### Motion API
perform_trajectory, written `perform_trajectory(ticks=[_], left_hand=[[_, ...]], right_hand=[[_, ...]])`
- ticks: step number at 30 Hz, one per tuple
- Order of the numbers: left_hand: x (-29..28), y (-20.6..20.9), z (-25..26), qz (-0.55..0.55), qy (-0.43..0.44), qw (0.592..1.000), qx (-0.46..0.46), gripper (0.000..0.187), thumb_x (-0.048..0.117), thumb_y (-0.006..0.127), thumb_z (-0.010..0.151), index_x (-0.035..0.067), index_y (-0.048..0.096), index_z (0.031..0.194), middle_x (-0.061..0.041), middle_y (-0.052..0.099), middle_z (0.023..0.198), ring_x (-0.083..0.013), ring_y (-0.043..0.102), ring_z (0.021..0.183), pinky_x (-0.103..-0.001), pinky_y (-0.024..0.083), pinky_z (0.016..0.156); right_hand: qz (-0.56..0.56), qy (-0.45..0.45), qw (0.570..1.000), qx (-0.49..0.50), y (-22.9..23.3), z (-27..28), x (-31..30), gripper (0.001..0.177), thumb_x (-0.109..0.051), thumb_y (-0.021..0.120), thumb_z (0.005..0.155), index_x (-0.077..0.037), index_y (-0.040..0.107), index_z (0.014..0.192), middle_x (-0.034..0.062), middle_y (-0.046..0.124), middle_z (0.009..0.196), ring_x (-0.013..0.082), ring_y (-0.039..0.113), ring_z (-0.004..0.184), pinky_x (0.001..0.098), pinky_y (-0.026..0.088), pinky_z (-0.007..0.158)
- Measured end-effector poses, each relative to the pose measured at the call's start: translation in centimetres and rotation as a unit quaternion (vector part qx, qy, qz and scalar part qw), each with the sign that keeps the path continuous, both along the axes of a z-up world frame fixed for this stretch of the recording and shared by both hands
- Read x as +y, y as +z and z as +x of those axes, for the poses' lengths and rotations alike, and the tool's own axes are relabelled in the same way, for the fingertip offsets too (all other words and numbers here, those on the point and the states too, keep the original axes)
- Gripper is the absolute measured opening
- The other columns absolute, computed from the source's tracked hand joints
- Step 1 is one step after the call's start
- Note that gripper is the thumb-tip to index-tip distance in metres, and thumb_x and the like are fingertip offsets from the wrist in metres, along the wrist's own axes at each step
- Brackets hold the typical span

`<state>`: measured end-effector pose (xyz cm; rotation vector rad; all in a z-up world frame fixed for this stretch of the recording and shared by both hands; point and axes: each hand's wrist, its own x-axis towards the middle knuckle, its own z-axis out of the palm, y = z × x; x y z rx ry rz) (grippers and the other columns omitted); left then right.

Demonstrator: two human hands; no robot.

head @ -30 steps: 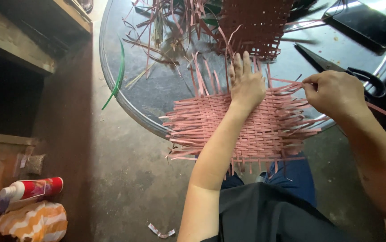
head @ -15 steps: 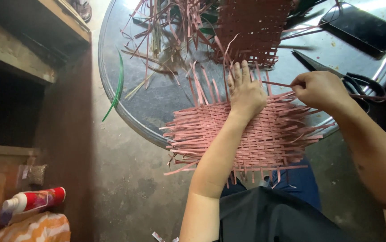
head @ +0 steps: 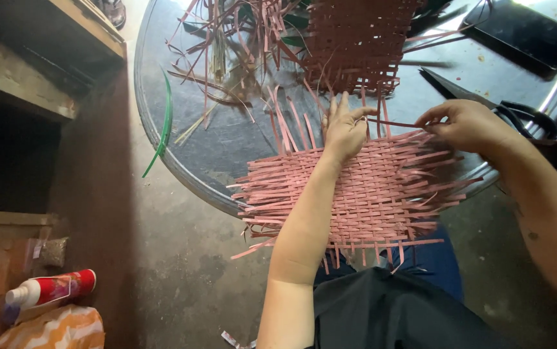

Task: Weaving a flat mat or basket base using pink plastic strapping strips on a round metal table.

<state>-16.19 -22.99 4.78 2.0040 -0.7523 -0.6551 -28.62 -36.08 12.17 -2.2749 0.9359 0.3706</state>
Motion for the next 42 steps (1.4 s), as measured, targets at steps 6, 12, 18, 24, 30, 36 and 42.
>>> perform_trajectory(ticks=[6,12,18,24,30,36,42], left_hand=[[-0.2,-1.7,0.6,-0.063,0.014,0.998,-0.001,0.034,0.010,0.039,0.071,0.024,0.065,0.089,-0.009,0.020,0.141,-0.0245,0.005,0.133,-0.051,-0.006,0.102],[-0.5,-2.8,1.2,-0.063,0.008,0.998,-0.002,0.030,0.014,0.039,0.072,0.025,0.065,0.085,-0.006,0.029,0.138,-0.0245,0.012,0.132,-0.051,-0.005,0.102],[0.4,-0.3,0.8,-0.030,-0.010,0.999,0.011,0.035,0.014,0.034,0.072,0.019,0.063,0.090,-0.007,0.041,0.130,-0.0223,0.028,0.125,-0.054,-0.005,0.102],[0.7,0.5,0.5,-0.017,-0.025,0.999,-0.022,0.035,0.012,0.035,0.073,0.019,0.064,0.092,-0.007,0.043,0.129,-0.0230,0.031,0.123,-0.055,-0.001,0.102],[0.5,0.4,0.3,0.036,-0.045,0.996,-0.074,0.042,0.020,0.030,0.079,0.012,0.047,0.116,-0.011,0.033,0.134,-0.0262,0.026,0.125,-0.050,0.012,0.102],[0.6,1.7,-0.5,0.118,-0.075,0.982,-0.128,0.043,0.026,0.034,0.079,0.013,0.045,0.119,-0.014,0.009,0.140,-0.0263,0.001,0.131,-0.054,0.005,0.102],[0.7,0.8,0.2,0.057,-0.045,0.997,-0.027,0.044,0.014,0.037,0.074,0.025,0.050,0.115,-0.006,0.011,0.143,-0.0219,0.000,0.132,-0.052,-0.004,0.102]], right_hand=[[-0.031,0.100,0.994,0.008,0.0,0.7,-1.3,0.021,-0.021,0.053,0.082,-0.020,0.068,0.097,0.0053,0.053,0.103,0.0204,0.050,0.095,0.0355,0.037,0.081],[0.030,0.106,0.993,0.032,0.4,2.7,-1.3,0.026,-0.004,0.052,0.077,-0.010,0.067,0.098,0.0078,0.061,0.107,0.0214,0.054,0.098,0.0357,0.039,0.084],[0.024,0.113,0.992,0.040,0.6,3.6,-0.6,0.024,-0.014,0.059,0.076,-0.010,0.067,0.098,0.0095,0.066,0.096,0.0206,0.058,0.086,0.0329,0.041,0.079],[0.000,0.101,0.994,0.044,-0.3,3.3,-0.4,0.024,-0.012,0.054,0.076,-0.013,0.068,0.095,0.0070,0.068,0.083,0.0186,0.058,0.071,0.0313,0.042,0.069],[0.002,0.097,0.994,0.041,0.0,2.3,-0.8,0.025,-0.014,0.049,0.079,-0.012,0.067,0.096,0.0083,0.067,0.090,0.0199,0.059,0.077,0.0319,0.042,0.072],[0.052,0.044,0.998,-0.002,-0.4,1.4,-1.5,0.020,-0.011,0.053,0.081,-0.006,0.066,0.095,0.0117,0.064,0.095,0.0221,0.057,0.087,0.0339,0.040,0.078],[0.027,0.042,0.998,0.033,0.2,1.8,-1.1,0.023,-0.015,0.053,0.080,-0.008,0.066,0.097,0.0093,0.065,0.096,0.0220,0.056,0.089,0.0350,0.038,0.080]])
